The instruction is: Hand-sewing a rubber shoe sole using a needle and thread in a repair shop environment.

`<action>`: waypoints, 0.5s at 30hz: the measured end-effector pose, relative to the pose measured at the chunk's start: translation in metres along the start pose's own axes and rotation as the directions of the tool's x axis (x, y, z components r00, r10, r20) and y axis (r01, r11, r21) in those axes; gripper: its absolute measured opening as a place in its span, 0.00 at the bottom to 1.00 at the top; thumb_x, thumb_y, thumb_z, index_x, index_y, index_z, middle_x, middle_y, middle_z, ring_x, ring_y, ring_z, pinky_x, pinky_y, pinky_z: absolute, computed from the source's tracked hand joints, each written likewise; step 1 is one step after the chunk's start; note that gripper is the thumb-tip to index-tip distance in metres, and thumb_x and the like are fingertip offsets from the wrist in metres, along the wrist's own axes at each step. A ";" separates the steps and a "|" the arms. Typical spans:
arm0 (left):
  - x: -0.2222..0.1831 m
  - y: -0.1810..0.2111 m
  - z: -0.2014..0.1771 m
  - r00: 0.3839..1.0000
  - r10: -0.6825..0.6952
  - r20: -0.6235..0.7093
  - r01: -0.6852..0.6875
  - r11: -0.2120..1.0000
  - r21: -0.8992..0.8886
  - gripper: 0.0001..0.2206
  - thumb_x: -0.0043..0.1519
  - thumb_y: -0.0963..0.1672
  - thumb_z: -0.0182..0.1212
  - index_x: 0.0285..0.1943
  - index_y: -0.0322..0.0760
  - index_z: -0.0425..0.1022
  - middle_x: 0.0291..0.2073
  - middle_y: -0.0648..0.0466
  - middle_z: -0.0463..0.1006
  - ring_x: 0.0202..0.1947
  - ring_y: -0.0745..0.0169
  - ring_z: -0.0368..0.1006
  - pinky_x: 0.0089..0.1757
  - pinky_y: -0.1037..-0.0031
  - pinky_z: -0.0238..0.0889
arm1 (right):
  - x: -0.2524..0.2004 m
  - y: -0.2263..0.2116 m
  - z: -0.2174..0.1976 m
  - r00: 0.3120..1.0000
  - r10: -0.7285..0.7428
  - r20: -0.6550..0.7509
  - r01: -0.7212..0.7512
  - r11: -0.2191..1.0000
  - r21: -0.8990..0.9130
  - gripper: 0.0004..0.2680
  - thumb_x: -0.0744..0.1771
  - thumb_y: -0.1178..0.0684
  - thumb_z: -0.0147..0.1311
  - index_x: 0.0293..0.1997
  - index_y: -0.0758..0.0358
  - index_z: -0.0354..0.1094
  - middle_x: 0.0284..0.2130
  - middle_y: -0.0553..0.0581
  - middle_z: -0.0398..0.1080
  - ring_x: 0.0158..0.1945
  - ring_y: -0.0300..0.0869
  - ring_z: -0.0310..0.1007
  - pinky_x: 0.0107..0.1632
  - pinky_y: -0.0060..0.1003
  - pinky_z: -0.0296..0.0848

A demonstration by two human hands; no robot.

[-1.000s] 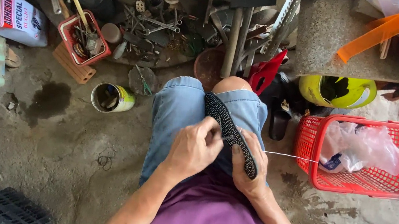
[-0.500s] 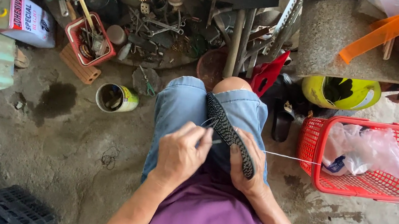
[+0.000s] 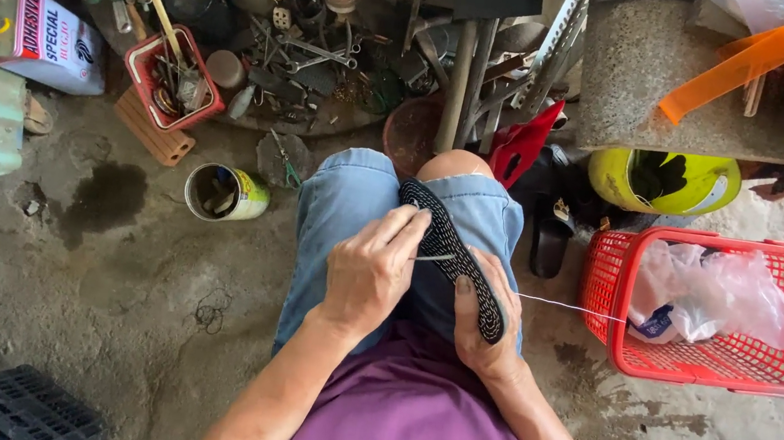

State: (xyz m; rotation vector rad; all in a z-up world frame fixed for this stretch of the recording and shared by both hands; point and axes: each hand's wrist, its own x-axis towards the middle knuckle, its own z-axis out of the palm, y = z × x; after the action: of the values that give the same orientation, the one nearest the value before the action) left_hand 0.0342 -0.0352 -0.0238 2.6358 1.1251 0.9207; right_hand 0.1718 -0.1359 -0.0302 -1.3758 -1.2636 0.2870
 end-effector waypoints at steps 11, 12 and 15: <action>0.000 -0.011 0.013 0.995 -0.025 0.096 0.023 0.999 0.022 0.08 0.61 0.40 0.61 0.45 0.50 0.77 0.36 0.63 0.75 0.29 0.58 0.78 0.26 0.69 0.74 | 0.002 0.006 0.000 1.000 0.026 0.011 -0.025 1.000 -0.004 0.09 0.69 0.60 0.50 0.49 0.80 0.70 0.40 0.70 0.75 0.37 0.58 0.77 0.39 0.48 0.76; -0.001 -0.012 0.014 0.995 -0.038 0.097 0.038 0.999 -0.001 0.07 0.61 0.40 0.62 0.42 0.50 0.77 0.34 0.64 0.74 0.28 0.59 0.78 0.25 0.70 0.73 | 0.002 0.008 -0.001 1.000 0.023 0.014 -0.024 1.000 0.012 0.09 0.69 0.61 0.51 0.50 0.80 0.70 0.40 0.69 0.75 0.36 0.57 0.76 0.38 0.47 0.76; 0.010 0.005 -0.009 0.954 -0.208 0.217 0.245 0.956 -0.160 0.04 0.60 0.40 0.62 0.40 0.44 0.77 0.34 0.54 0.76 0.28 0.46 0.80 0.28 0.59 0.75 | 0.002 0.009 -0.001 1.000 0.010 0.021 -0.011 1.000 0.018 0.10 0.69 0.60 0.51 0.50 0.80 0.69 0.40 0.71 0.74 0.36 0.58 0.76 0.38 0.47 0.76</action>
State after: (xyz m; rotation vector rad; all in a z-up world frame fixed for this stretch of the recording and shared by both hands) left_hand 0.0377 -0.0334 -0.0105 2.3286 1.1984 0.6654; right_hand 0.1781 -0.1327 -0.0360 -1.3674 -1.2683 0.3198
